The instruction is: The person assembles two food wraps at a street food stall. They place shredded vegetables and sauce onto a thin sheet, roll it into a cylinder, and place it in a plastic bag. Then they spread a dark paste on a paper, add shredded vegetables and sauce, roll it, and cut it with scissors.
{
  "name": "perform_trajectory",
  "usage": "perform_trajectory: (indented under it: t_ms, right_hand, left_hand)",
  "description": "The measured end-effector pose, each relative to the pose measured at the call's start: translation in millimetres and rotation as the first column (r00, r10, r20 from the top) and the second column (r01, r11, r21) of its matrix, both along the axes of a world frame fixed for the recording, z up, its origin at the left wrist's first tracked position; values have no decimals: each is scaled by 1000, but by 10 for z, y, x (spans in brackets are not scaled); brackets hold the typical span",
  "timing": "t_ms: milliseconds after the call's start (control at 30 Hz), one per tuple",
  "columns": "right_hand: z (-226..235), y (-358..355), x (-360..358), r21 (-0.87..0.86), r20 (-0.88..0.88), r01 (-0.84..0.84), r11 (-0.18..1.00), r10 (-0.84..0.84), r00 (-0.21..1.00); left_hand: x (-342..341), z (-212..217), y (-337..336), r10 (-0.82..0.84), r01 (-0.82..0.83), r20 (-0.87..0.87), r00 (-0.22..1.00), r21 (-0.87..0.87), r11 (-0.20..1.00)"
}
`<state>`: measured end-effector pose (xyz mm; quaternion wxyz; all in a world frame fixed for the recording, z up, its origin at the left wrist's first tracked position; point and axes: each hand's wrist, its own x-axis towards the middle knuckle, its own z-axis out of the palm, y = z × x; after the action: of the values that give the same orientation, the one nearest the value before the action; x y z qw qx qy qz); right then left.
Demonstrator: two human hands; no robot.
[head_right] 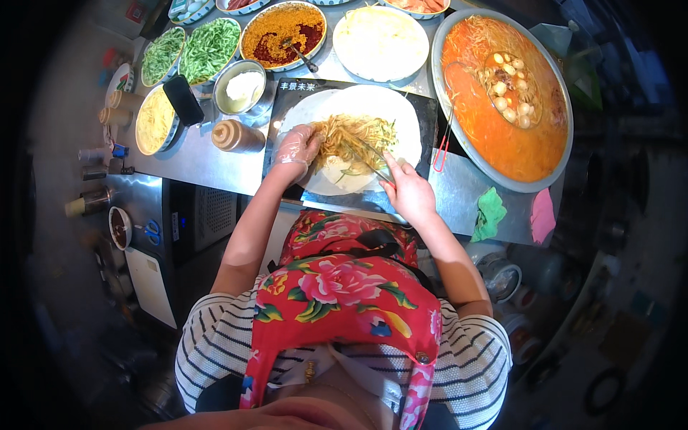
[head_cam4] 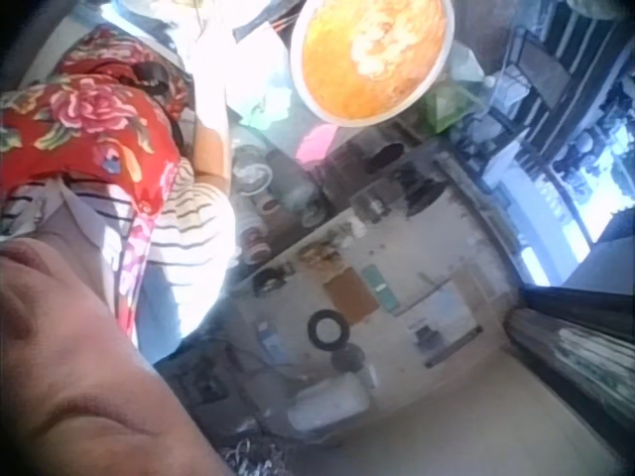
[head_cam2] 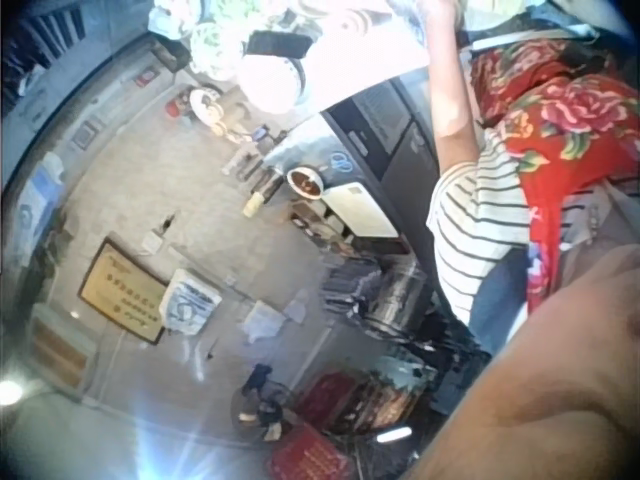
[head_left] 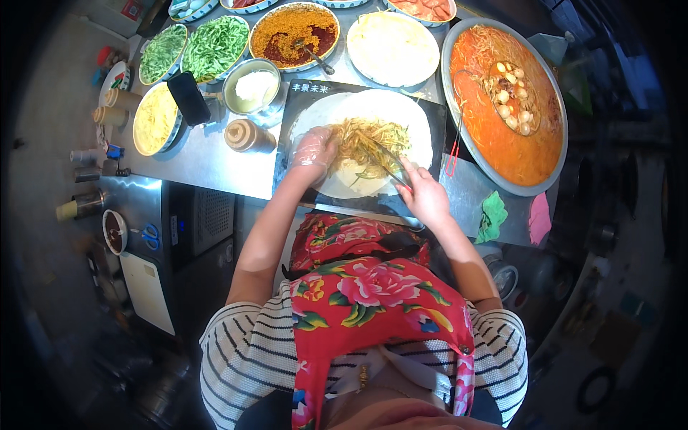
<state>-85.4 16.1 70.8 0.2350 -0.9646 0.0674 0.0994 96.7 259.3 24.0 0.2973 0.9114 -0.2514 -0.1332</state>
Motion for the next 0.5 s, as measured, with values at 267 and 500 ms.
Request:
perform_trajectory:
  t_ms: [267,500]
  right_hand:
    - [-10,39,253,79,40,181,980,-184,982]
    - [22,264,318,-93,-86,-77,993,69,994]
  left_hand:
    - [124,107,-65,16,-31,-120,993,-120,992]
    - [62,220,89,-32,30,-91,995,-27,999]
